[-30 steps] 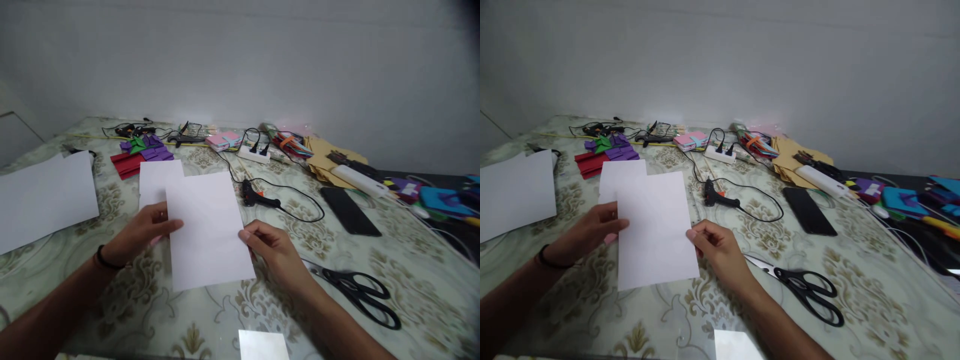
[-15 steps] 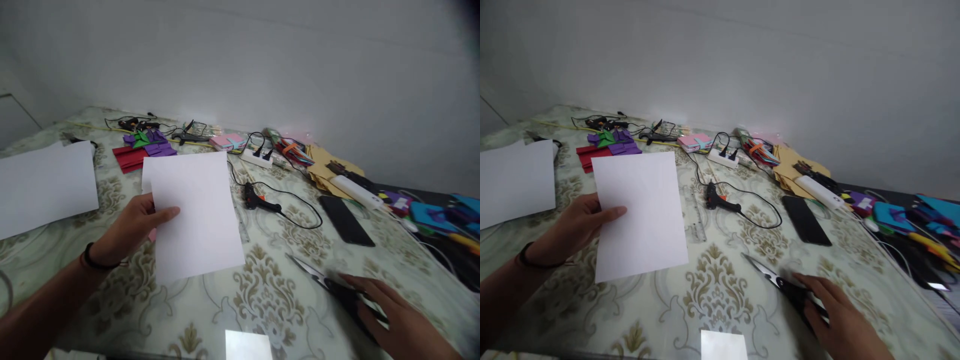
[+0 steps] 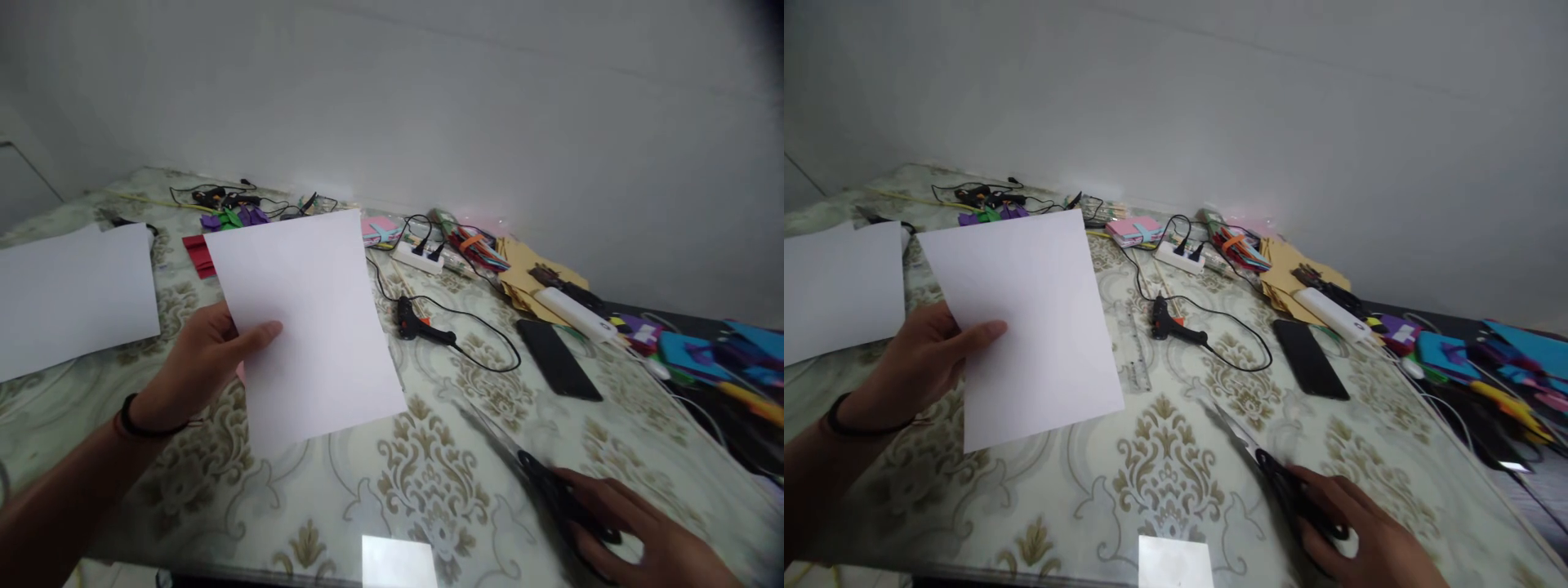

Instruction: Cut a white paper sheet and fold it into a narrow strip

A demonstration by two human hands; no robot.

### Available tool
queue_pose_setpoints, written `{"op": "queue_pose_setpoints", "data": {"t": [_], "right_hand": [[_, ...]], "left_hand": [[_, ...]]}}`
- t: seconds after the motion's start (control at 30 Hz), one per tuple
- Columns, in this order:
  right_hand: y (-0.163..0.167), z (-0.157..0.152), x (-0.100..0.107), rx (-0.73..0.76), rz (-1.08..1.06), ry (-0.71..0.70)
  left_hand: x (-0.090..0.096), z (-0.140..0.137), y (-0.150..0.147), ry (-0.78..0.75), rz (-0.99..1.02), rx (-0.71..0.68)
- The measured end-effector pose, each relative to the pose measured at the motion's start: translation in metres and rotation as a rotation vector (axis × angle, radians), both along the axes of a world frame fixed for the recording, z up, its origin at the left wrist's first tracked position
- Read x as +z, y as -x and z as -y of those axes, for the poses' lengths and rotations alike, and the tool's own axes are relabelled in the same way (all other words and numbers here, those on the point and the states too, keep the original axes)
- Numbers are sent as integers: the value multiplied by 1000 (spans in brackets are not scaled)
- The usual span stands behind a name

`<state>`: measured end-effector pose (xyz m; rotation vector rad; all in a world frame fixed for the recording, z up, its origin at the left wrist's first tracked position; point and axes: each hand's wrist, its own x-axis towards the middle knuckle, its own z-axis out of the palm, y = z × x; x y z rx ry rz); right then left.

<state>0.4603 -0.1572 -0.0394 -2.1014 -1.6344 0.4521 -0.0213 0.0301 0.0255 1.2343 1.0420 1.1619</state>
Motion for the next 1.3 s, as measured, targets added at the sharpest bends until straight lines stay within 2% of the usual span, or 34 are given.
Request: {"op": "queue_pose_setpoints", "data": {"t": [0.03,0.13,0.27,0.3,0.37,0.43,0.6,0.77,0.97,1.13,1.3], "right_hand": [[4,-6,5,28,-89,17],[33,-33,22,29,-429,-53],[106,-83,44,146,-794,-84],[124,-94,47,184,-868,-111],[154,-113,49,268,-930,-73],[172,-122,45,350,-981,-57],[175,-111,32,494,-979,83],[178,-97,32,616,-894,127],[186,-95,28,611,-758,89],[185,-94,27,594,-759,90],[187,-93,27,590,-781,77]], "left_hand": [[1,0,0,-8,24,5],[5,1,-2,-36,97,28],[9,2,-4,-84,148,94],[9,2,-4,-85,145,109],[10,1,-2,-69,125,140],[11,1,0,-66,106,178],[12,4,2,-134,75,236],[13,7,-4,-136,76,283],[15,9,-9,-87,3,355],[15,10,-9,-82,-48,360],[11,9,-8,-140,-85,354]]}}
